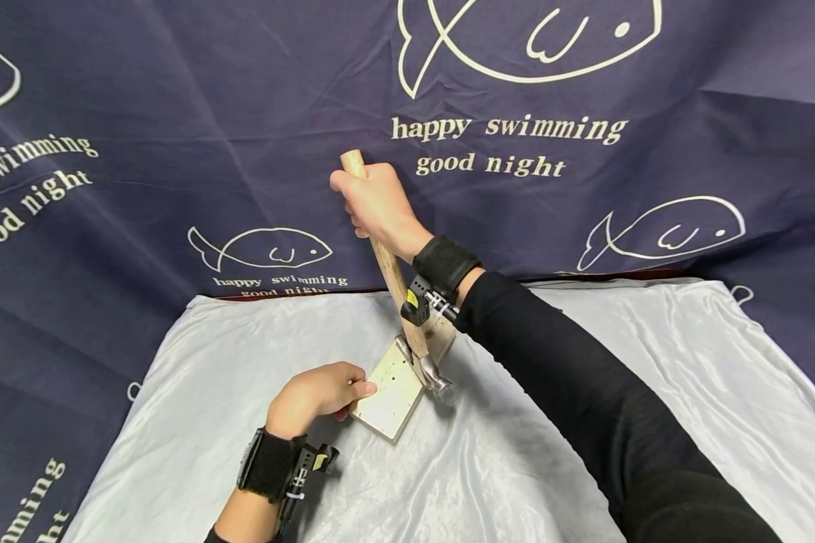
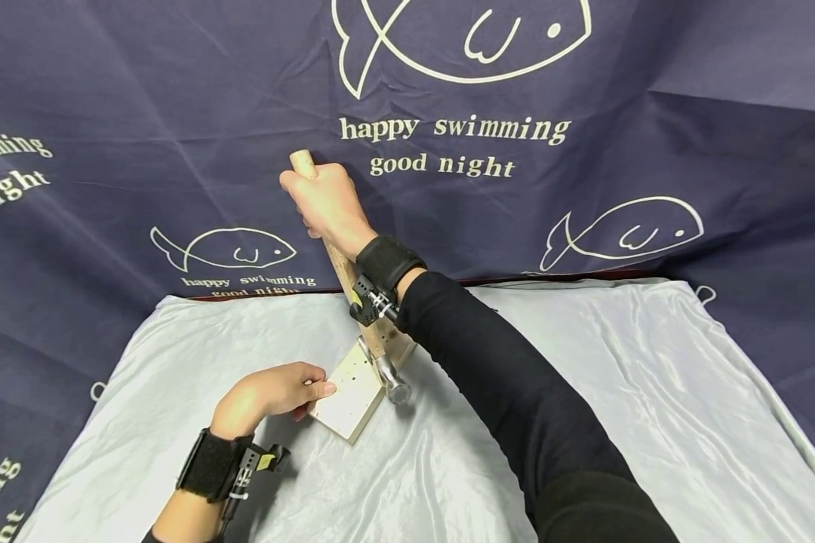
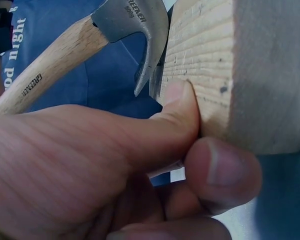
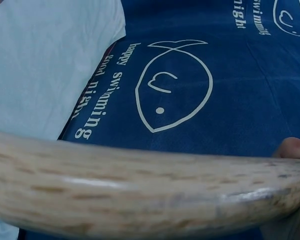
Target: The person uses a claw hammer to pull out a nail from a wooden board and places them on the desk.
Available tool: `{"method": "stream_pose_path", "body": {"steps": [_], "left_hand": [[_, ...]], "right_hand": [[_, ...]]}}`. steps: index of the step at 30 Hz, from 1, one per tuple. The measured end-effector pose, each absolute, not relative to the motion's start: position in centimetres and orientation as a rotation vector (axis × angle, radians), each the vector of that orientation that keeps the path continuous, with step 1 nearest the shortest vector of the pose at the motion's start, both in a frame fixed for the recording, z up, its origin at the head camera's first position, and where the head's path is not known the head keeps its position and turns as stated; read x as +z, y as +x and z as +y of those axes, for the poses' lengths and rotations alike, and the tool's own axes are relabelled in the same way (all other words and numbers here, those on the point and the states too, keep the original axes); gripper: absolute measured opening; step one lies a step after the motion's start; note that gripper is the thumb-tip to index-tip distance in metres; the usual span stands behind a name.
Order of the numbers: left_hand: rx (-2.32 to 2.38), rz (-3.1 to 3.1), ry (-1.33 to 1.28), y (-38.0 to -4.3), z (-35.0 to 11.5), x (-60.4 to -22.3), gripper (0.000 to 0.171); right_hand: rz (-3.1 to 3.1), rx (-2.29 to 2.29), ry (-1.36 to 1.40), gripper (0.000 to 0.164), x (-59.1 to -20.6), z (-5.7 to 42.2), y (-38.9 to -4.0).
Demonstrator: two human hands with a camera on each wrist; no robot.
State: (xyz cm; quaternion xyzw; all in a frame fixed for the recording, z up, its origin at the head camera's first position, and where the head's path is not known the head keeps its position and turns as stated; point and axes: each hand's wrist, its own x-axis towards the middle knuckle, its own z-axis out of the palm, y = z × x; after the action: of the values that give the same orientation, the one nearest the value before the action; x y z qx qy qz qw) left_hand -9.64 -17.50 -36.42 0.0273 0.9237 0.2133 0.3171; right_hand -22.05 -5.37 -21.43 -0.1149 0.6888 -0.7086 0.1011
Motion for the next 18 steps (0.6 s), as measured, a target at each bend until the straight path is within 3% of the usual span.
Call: {"method": "stream_pose_path", "body": {"steps": [18], "left_hand": [[0.6,2.449,0.123,-9.4,-17.8,-36.7,0.033]], "right_hand": [[2.013,-2.152,-0.444,0.034,-21.2,-4.6,-20.9]]}}
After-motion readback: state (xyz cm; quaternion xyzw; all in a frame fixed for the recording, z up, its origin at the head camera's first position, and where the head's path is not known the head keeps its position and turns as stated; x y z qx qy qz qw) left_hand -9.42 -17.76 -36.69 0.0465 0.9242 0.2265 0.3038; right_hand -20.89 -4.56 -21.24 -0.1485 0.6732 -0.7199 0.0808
